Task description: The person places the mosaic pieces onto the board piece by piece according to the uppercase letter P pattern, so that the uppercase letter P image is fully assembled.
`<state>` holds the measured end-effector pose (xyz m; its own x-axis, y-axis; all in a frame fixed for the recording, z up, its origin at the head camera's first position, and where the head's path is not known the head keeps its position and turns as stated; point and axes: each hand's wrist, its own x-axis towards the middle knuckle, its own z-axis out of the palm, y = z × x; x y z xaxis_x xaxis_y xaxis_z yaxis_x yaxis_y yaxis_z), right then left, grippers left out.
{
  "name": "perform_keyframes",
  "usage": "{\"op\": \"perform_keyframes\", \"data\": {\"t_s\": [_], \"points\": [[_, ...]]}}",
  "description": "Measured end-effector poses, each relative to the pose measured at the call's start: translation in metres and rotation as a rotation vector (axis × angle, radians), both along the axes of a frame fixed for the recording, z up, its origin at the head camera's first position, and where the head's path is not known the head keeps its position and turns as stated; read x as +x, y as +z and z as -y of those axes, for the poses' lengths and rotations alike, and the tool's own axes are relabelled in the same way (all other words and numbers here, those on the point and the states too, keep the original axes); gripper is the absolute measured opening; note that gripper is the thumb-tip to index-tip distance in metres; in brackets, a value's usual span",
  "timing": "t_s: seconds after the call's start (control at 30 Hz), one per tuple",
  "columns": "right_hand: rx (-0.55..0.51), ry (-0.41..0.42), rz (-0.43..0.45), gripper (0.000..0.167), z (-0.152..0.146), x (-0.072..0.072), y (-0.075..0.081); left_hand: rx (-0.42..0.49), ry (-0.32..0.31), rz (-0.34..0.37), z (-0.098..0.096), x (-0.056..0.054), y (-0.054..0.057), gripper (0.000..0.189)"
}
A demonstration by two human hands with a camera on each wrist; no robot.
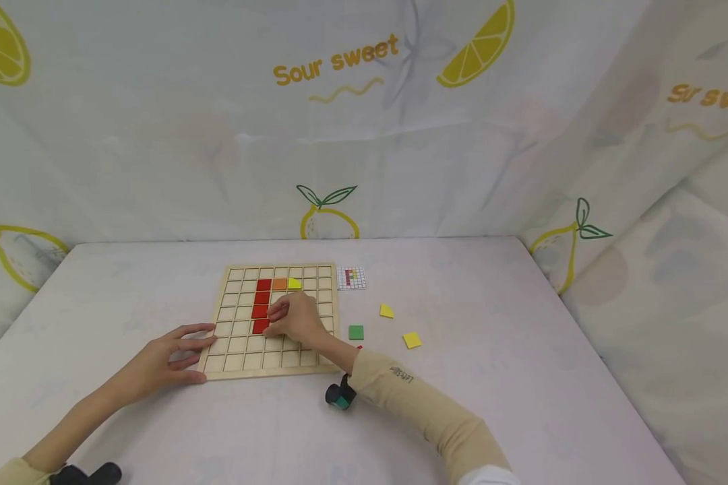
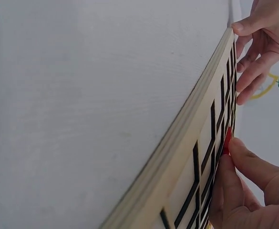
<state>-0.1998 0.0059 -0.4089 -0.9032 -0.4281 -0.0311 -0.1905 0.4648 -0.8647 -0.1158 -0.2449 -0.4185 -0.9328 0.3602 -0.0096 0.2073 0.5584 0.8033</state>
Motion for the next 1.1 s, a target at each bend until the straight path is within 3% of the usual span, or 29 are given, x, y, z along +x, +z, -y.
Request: {"op": "perform_keyframes", "data": {"t_s": [0.73,1.1], "points": [[-0.027,0.009,0.031,0.017,0.0,0.0,0.0,0.006,0.003,0.006,-0.002,0.001,0.001,0.063],[-0.168,-0.041,0.226,0.026,-0.034,0.001,0.014,-0.01,0.002,-0.012,-0.002,0.001,0.002,0.064]]}}
